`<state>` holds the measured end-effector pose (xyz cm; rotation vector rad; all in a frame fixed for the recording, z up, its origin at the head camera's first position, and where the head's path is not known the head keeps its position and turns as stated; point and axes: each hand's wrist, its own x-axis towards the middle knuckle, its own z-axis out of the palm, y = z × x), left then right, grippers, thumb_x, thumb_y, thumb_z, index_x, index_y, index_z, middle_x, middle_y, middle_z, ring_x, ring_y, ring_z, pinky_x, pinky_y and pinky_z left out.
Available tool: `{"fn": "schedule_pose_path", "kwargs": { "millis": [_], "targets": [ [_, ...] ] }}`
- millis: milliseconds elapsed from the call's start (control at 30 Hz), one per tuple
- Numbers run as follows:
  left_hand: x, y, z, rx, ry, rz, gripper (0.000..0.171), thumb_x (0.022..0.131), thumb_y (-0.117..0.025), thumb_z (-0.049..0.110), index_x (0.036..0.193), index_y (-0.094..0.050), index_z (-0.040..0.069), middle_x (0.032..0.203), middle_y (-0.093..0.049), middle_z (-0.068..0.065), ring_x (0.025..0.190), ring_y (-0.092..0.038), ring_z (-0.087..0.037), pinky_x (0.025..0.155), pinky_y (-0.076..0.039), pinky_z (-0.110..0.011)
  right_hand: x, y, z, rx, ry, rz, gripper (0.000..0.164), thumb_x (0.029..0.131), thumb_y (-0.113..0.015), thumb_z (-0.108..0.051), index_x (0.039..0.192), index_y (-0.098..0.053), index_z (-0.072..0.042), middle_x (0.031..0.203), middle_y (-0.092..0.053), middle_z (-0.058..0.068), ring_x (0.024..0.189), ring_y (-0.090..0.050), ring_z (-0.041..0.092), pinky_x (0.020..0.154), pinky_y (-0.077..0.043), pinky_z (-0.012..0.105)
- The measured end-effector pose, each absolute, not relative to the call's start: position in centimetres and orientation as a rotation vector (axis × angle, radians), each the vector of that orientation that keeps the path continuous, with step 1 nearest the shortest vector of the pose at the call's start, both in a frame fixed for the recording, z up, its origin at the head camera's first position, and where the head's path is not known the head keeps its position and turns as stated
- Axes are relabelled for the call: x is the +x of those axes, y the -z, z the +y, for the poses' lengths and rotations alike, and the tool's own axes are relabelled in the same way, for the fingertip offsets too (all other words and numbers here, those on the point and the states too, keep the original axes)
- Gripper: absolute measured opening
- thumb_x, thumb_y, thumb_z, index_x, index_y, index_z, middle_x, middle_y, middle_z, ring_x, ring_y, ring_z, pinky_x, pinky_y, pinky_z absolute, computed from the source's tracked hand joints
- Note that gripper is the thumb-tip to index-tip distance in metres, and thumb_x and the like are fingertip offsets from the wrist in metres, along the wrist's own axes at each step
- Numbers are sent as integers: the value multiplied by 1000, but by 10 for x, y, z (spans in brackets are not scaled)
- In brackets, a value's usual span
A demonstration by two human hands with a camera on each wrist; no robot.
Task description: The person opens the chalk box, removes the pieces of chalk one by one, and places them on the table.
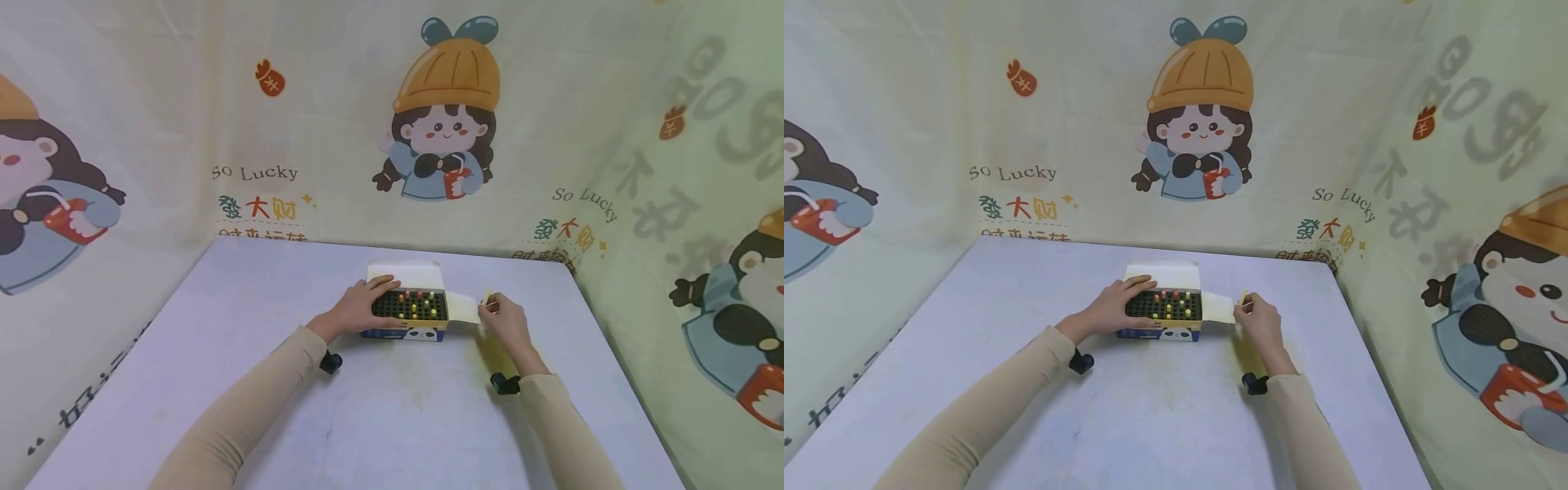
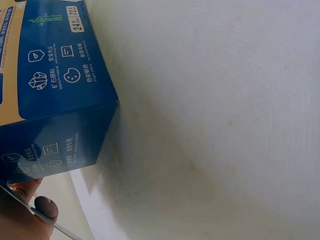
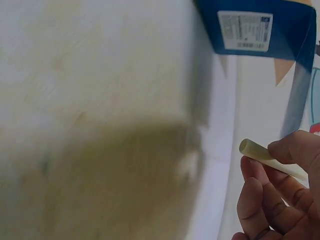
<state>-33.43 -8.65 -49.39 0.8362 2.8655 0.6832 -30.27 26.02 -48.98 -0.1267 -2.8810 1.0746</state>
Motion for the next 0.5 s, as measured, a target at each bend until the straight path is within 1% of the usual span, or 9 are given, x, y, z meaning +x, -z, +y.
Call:
{"fn": "schedule_pose_path", "kwargs": {
  "millis": [100,300,433,500],
  "targets": [
    [-334,493,-86,832,-677,2868,95,86,-67,75,164,-29,37,172,-22,8,146,-35,-49,111,-30,-74,-303,494,267,-154,-1030,-2904,31,101,-62,-25,120,-63,0,115,-73,23,101,-69,37,82,-55,47],
    [-336,495,-86,818,-673,2870,95,85,-66,77,164,-29,38,172,-22,8,146,-36,-47,111,-30,-73,-302,498,279,-177,-885,-2979,37,100,-62,-29,121,-67,2,115,-74,22,102,-69,39,88,-52,53],
    [-337,496,-86,821,-688,2872,96,84,-66,77,164,-30,38,171,-23,8,146,-35,-49,111,-30,-74,-301,499,287,-174,-805,-3028,41,99,-61,-29,121,-68,5,115,-74,23,100,-69,39,90,-49,56],
    [-337,496,-86,825,-689,2873,96,84,-66,78,164,-30,38,171,-24,8,146,-35,-50,111,-30,-74,-300,499,290,-181,-775,-3042,40,98,-61,-29,121,-68,4,113,-75,22,100,-69,40,91,-47,58]
  ]
}}
